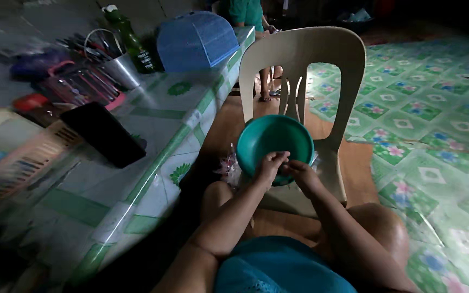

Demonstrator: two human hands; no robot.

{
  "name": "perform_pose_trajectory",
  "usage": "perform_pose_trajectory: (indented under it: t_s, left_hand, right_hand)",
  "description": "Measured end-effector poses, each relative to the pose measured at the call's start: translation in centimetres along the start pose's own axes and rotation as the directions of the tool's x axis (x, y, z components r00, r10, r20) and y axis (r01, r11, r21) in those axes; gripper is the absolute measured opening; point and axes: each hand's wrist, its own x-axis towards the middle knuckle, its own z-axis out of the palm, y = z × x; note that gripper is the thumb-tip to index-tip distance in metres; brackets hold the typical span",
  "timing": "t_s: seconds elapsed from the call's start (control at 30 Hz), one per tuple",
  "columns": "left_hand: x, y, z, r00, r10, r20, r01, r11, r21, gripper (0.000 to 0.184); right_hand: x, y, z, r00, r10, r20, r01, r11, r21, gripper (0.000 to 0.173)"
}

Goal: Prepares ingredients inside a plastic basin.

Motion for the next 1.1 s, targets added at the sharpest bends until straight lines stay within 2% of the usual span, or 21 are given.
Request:
perform_pose_trajectory:
  t_s: [0.1,0.23,0.33,0.4,0.47,0.67,0.73,0.83,0.87,0.97,1.1]
  left_hand:
    - [-0.5,0.3,0.0,0.992,0.112,-0.053,-0.102,0.981,0.162,0.026]
    - [-0.1,-0.3,0.4,0.982,0.144,-0.121,-0.119,0.974,0.194,0.033]
    - [0.0,-0.2,0.4,0.990,0.119,-0.075,-0.109,0.986,0.124,0.033]
    - [0.0,-0.1,0.1,0.997,0.074,0.017,-0.075,0.994,0.074,0.038]
    - [-0.1,0.0,-0.1,0.994,0.031,0.109,-0.037,0.998,0.054,0.038]
    - [-0.5,0.8,0.2,0.999,-0.054,-0.005,0.054,0.998,0.026,0.023]
    - [-0.4,0.6,0.2,0.998,-0.055,-0.001,0.055,0.998,0.002,0.023]
    - [-0.6,0.4,0.0,0.996,-0.032,0.084,0.034,0.999,-0.014,0.029]
    - [-0.8,0.4,0.1,0.997,-0.033,0.074,0.034,0.999,-0.019,0.027]
    - [-1.0,0.2,0.2,0.998,-0.064,0.021,0.064,0.997,-0.042,0.026]
    - [-1.3,0.4,0.3,0.995,-0.097,0.007,0.097,0.992,-0.083,0.019]
  right_hand:
    - [-0.1,-0.1,-0.2,0.998,-0.037,0.055,0.039,0.998,-0.042,0.021]
    - [-0.4,-0.2,-0.1,0.994,-0.066,0.090,0.071,0.996,-0.060,0.020]
    - [-0.3,-0.2,-0.1,0.999,-0.045,0.000,0.044,0.997,-0.059,0.023]
    - [-0.1,0.0,-0.2,0.995,-0.031,-0.091,0.028,0.999,-0.036,0.025]
    - [-0.1,0.0,-0.5,0.992,-0.020,-0.122,0.014,0.999,-0.043,0.025]
    - [-0.6,-0.9,-0.7,0.995,0.011,0.097,0.004,0.988,-0.154,0.024]
    - [-0.7,-0.9,-0.5,0.995,0.003,0.095,0.011,0.990,-0.143,0.024]
    - [-0.7,-1.3,-0.6,0.999,0.036,0.003,-0.036,0.992,-0.117,0.023]
    - [-0.8,-1.4,-0.7,0.999,0.043,-0.002,-0.042,0.993,-0.109,0.023]
    - [-0.8,-1.1,-0.8,0.999,0.011,0.050,-0.004,0.992,-0.130,0.023]
    - [-0.8,-0.8,-0.9,0.990,-0.029,0.136,0.062,0.968,-0.243,0.026]
